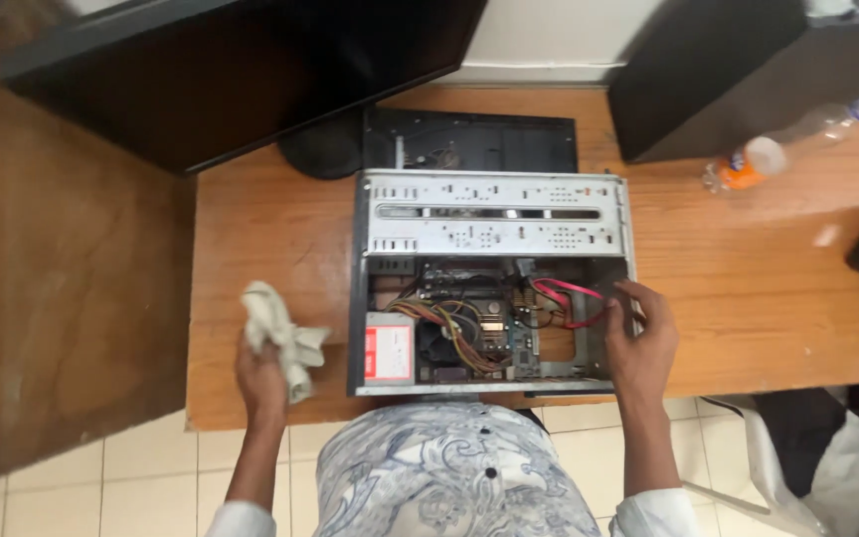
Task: The person works inside an open desktop computer case, connecting various internal cables to the motherboard and other components. After organizing the wiring, the person closes the side panel of the computer case.
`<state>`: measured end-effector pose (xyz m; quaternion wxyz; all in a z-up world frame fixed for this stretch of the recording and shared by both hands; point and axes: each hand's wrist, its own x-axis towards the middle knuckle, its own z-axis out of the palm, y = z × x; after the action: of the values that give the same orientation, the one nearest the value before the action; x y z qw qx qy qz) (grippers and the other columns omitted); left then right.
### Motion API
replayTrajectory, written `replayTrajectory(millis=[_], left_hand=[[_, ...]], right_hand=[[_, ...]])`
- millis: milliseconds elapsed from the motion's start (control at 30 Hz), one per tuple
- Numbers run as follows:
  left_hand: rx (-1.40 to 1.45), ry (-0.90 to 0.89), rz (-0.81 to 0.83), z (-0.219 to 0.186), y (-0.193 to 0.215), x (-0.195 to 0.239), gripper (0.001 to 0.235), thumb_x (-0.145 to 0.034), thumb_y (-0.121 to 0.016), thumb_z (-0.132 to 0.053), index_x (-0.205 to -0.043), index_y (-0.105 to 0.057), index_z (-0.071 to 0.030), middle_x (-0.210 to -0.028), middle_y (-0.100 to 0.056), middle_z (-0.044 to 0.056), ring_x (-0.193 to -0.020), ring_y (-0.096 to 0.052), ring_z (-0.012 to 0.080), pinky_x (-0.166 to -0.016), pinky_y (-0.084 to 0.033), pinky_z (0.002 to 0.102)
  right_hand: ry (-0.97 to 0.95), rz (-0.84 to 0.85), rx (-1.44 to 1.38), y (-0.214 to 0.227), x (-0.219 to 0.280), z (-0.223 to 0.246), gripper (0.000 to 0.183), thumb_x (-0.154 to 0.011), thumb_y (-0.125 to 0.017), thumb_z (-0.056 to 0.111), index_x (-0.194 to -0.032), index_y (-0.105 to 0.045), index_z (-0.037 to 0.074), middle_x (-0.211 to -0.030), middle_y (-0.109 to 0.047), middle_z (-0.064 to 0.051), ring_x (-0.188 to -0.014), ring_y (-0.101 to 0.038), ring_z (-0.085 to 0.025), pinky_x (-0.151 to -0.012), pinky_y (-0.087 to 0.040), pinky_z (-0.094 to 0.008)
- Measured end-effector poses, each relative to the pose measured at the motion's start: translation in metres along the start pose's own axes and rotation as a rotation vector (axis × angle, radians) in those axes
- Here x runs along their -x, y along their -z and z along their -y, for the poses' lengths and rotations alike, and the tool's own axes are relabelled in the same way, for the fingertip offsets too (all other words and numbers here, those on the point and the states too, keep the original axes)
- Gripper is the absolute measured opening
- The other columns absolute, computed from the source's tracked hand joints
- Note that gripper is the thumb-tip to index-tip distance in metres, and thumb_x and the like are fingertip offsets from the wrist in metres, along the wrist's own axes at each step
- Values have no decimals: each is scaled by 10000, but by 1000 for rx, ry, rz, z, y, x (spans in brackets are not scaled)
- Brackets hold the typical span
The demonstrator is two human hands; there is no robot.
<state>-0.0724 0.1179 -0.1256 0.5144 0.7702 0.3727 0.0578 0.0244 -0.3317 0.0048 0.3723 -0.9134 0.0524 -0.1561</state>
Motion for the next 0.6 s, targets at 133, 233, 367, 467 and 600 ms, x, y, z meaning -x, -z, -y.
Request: replayTrajectory(millis=[133,233,367,467,600], left_hand=[[834,-35,-5,-31,-7,-12,398,-989,-494,-196,-1289,-653,12,-1156,-719,81,-1030,-694,171,-890,-549,308],[947,170,87,-71,-15,-13,436,-1028,-572,-312,-1293,-660,23,-1097,-706,63,-933,-683,137,-797,-541,271],[326,59,161,-109,-15,-21,368,-947,-737,-251,-1116,-765,74,-918,-721,99,-779,-636,160,-672,-499,285],[350,-149,124,-99,-11,-36,314,-876,-738,-179,-1087,-699,51,-924,-711,89,-796,-652,169,-684,-521,292],[-351,-48,97,-112,7,-35,297,-874,-756,-215,-1089,-722,-14,-972,-771,164,-862,-727,279,-780,-544,398]], right_hand=[[208,-158,247,-4,-3,-40,297,-983,-716,127,-1257,-668,24,-1208,-719,-191,-1090,-670,-383,-885,-539,-443],[233,-132,312,-6,-3,-56,570,-1011,-744,326,-1380,-534,-54,-1218,-661,-317,-1116,-648,-476,-927,-517,-494],[-273,200,184,-6,-7,-39,633,-975,-627,478,-1380,-529,2,-1100,-698,-320,-1057,-670,-483,-876,-529,-501],[-290,204,147,-2,-3,-34,618,-984,-582,498,-1375,-542,21,-1096,-712,-304,-1055,-686,-468,-872,-534,-495],[-372,244,104,-5,-11,-35,615,-974,-576,484,-1401,-530,43,-1142,-701,-292,-1124,-668,-453,-935,-518,-492]])
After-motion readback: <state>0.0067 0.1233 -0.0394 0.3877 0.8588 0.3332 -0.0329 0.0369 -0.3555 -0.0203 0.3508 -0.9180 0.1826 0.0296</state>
